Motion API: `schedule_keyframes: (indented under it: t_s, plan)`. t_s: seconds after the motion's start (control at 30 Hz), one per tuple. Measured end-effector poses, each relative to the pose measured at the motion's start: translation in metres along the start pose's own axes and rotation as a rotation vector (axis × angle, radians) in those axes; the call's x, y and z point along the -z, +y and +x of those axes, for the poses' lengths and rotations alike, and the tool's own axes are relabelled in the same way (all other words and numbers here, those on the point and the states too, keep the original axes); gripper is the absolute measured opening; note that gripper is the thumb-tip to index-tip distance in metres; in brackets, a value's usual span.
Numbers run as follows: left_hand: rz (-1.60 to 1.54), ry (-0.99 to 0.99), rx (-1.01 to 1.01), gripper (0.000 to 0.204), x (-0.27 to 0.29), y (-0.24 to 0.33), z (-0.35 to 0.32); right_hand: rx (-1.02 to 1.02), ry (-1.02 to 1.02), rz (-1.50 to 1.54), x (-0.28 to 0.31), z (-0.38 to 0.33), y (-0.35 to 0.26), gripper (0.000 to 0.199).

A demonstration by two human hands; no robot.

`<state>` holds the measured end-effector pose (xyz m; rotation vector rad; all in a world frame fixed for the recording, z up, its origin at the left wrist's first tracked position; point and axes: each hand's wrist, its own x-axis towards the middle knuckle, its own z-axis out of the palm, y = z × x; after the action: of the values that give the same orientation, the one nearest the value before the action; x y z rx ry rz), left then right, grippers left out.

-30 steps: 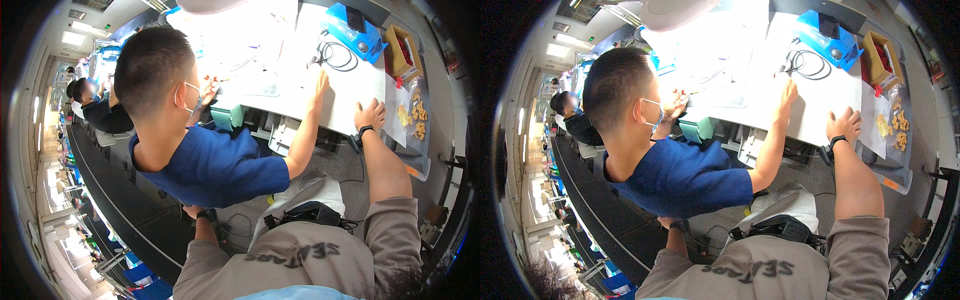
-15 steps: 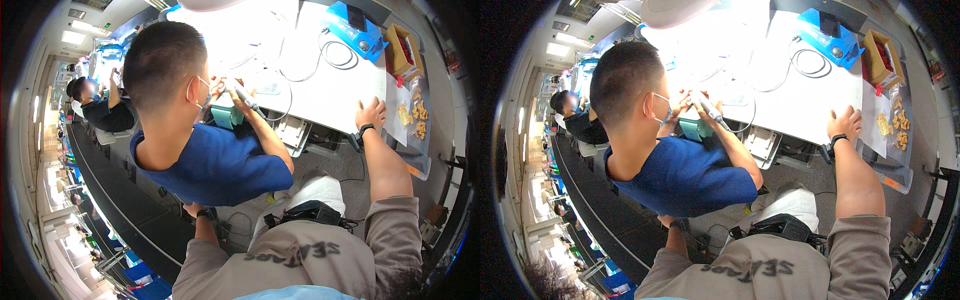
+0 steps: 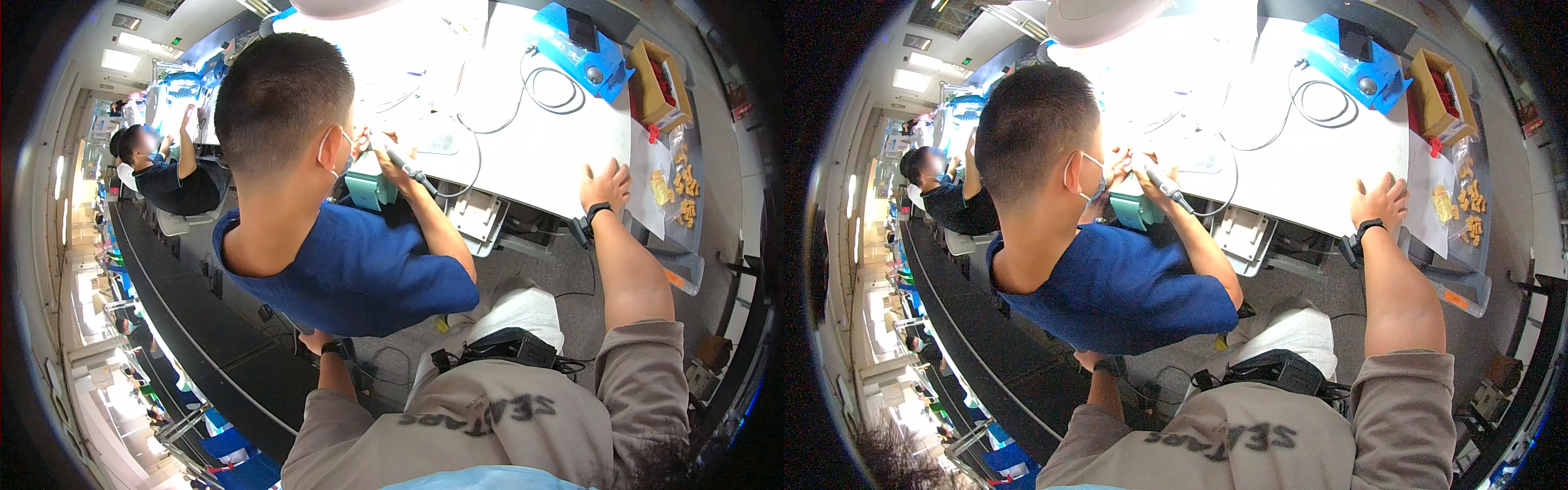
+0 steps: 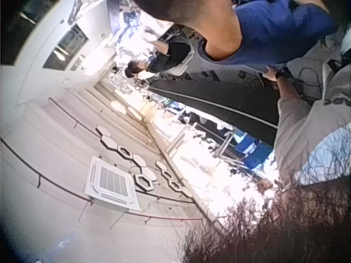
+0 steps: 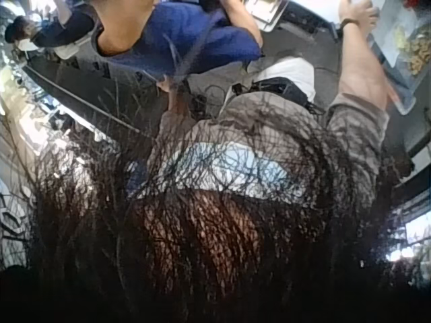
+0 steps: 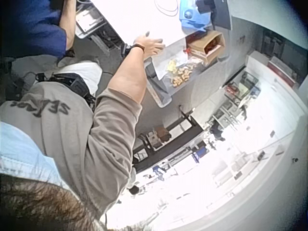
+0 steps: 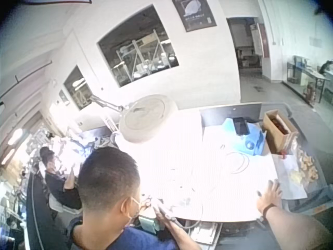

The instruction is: Observing a colleague using a rotary tool to inspect or refine a small product at a manufacturing workstation.

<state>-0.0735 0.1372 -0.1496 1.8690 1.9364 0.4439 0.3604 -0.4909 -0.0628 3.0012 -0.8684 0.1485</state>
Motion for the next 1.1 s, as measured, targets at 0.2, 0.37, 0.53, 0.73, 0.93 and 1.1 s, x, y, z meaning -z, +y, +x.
schedule_keyframes:
  t_s: [0.2,0.37,0.53,0.73,0.93,1.1]
  plan:
    - [0.039,0.019,0.004,0.08,-0.004,-0.001,-0.001,0.002,0.007,-0.002,0.0,0.0,0.0,0.075]
    - [0.071,0.022,0.01,0.078,0.002,0.007,-0.005,-0.001,-0.001,0.003,0.0,0.0,0.0,0.075]
    - [0.013,-0.004,0.065,0.07,0.007,0.022,-0.021,-0.005,-0.014,-0.007,0.002,-0.001,-0.001,0.074]
    - [0.087,0.032,0.024,0.068,0.006,0.021,-0.019,-0.006,-0.03,-0.01,0.007,-0.002,-0.002,0.074]
    - [0.114,0.068,-0.001,0.069,0.003,0.015,-0.013,-0.004,-0.023,-0.014,0.003,0.0,-0.001,0.075]
    - [0.108,0.052,0.027,0.07,0.003,0.02,-0.016,-0.01,-0.027,-0.021,0.002,0.0,0.001,0.076]
